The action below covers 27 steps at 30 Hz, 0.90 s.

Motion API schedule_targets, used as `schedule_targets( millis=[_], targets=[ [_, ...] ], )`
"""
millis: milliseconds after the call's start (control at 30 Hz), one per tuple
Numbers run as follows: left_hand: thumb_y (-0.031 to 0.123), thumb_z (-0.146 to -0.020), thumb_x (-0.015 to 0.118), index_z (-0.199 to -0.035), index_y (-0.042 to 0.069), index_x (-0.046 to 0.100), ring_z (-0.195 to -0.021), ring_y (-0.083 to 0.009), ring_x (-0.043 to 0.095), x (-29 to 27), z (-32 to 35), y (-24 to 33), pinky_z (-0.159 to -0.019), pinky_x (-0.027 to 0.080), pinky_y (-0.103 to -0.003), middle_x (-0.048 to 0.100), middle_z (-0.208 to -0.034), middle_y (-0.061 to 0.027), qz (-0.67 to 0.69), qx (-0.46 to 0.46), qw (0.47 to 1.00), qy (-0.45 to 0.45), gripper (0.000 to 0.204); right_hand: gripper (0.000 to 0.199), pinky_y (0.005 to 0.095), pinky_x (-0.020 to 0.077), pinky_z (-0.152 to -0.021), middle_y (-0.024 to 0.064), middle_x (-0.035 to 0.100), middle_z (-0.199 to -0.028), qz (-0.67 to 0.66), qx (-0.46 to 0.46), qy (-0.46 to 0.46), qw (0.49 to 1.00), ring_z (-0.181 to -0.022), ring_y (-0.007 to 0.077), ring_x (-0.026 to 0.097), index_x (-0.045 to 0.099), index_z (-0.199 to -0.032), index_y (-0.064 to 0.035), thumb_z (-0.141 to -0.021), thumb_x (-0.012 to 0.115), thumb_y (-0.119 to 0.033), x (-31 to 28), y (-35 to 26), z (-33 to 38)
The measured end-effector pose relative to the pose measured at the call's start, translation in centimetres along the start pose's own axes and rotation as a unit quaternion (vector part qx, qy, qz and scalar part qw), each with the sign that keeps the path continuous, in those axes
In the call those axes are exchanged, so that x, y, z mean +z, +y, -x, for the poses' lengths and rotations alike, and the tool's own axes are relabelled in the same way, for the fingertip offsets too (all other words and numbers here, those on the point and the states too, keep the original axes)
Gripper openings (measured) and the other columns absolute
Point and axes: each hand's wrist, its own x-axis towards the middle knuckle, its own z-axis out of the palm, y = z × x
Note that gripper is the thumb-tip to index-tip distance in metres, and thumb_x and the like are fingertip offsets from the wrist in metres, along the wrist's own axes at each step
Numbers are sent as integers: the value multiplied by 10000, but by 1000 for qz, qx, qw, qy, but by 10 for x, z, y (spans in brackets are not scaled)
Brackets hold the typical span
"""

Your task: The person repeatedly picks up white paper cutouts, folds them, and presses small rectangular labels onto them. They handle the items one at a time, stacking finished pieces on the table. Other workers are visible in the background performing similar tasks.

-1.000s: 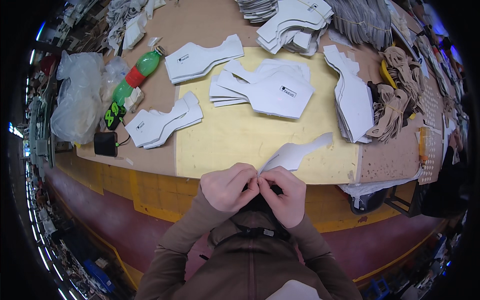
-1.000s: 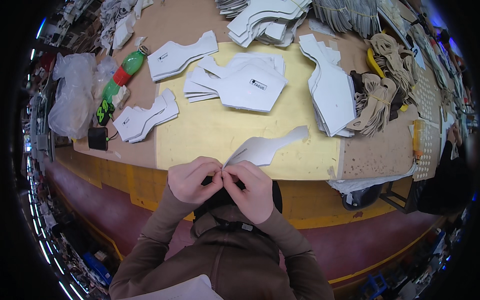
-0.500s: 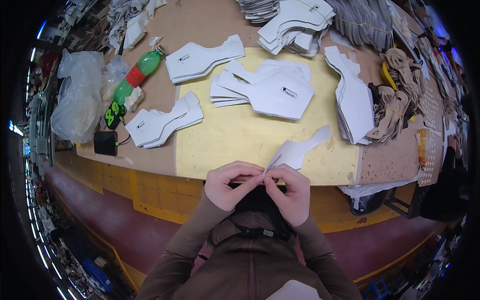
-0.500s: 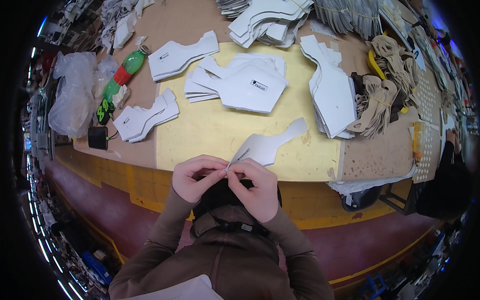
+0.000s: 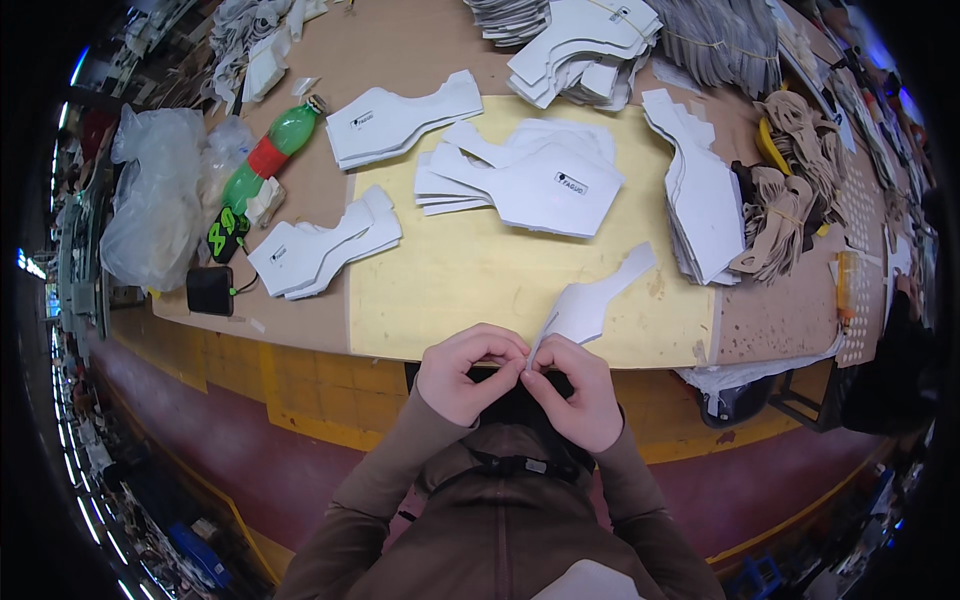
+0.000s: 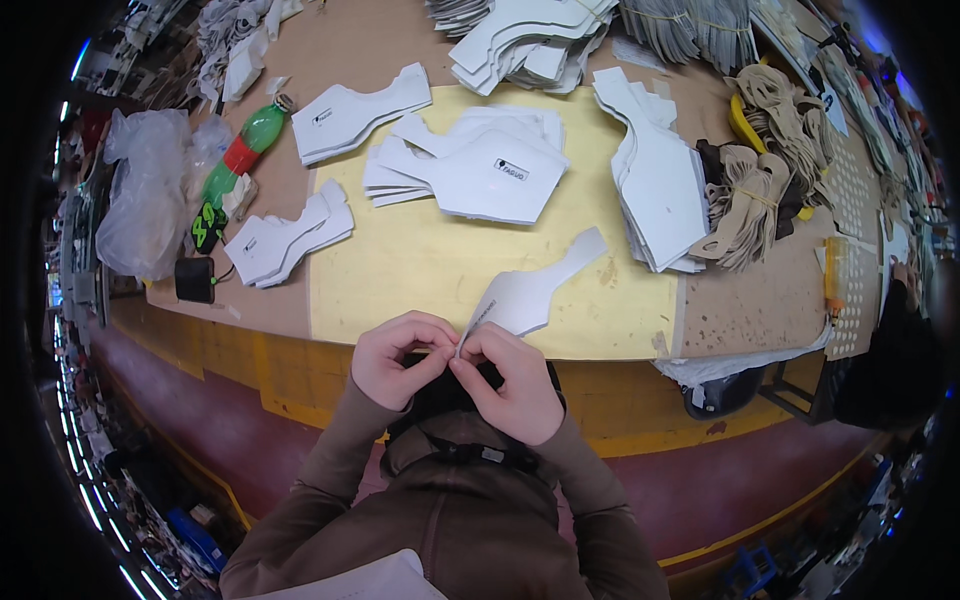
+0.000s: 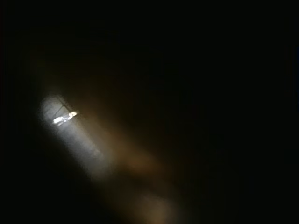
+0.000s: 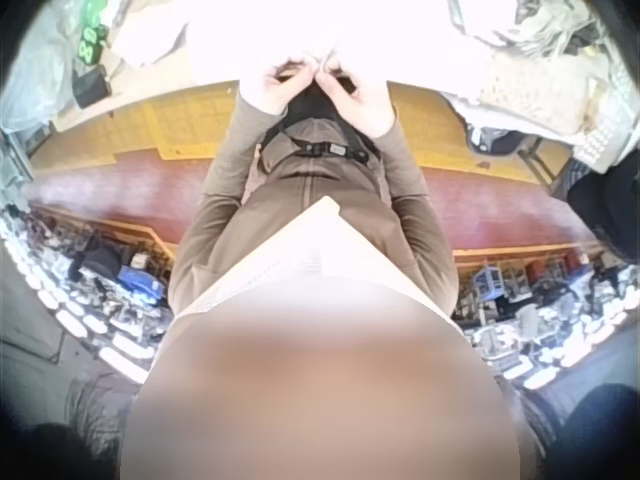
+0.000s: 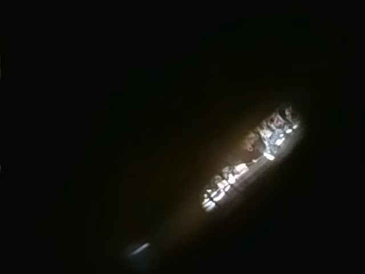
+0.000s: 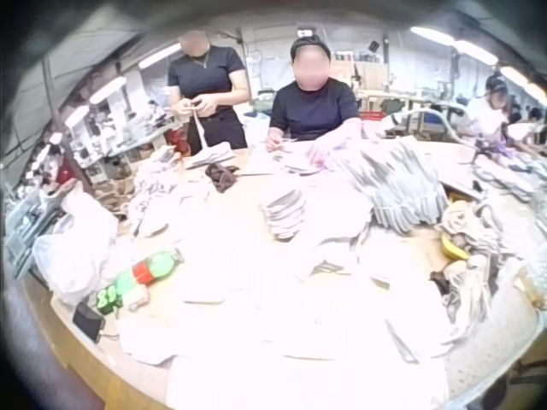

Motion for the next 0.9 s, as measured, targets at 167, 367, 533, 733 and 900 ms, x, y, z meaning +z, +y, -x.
schedule_targets(
  millis=[167, 367, 533, 733, 900],
  targets=[
    [-75, -863, 679, -964, -32, 672, -926, -197, 701, 3, -5, 9, -853, 552, -311, 710, -1032, -116, -90, 101, 991, -22, 109, 102, 315, 472, -680, 108, 586, -835, 22, -4, -4, 1000, -726, 223, 584, 583, -877, 18, -919, 668, -20, -9, -2, 2],
    [-80, -889, 647, -950, -38, 652, -843, -80, 654, 3, -12, 12, -784, 534, -230, 716, -1055, -103, -37, 20, 986, 163, 74, 100, 288, 444, -683, 112, 611, -875, -77, -33, 37, 996, -748, 197, 557, 556, -813, 32, -890, 618, 24, -9, 6, 13],
    [-50, -887, 687, -1035, -37, 640, -871, -70, 644, 6, -17, 4, -793, 530, -226, 699, -1147, -114, 52, -34, 994, 85, 155, 124, 267, 413, -726, 97, 617, -919, -172, -21, 69, 982, -801, 160, 519, 530, -779, 25, -884, 591, 0, -14, 17, 19],
    [32, -792, 818, -1172, 2, 653, -1135, -241, 652, 18, -10, 11, -945, 532, -362, 659, -1275, -151, -112, 128, 985, 27, 415, 168, 253, 398, -746, 90, 595, -970, -238, -6, 80, 968, -827, 139, 496, 492, -755, 7, -887, 589, -28, -20, 26, 21],
    [69, -798, 837, -1070, 16, 701, -1029, -297, 698, 26, -8, 9, -876, 557, -341, 696, -1192, -149, -159, 193, 966, 66, 308, 145, 264, 423, -788, 97, 610, -1009, -246, -18, 78, 966, -887, 134, 527, 546, -819, 11, -928, 605, -63, -14, 16, 18]
  ],
)
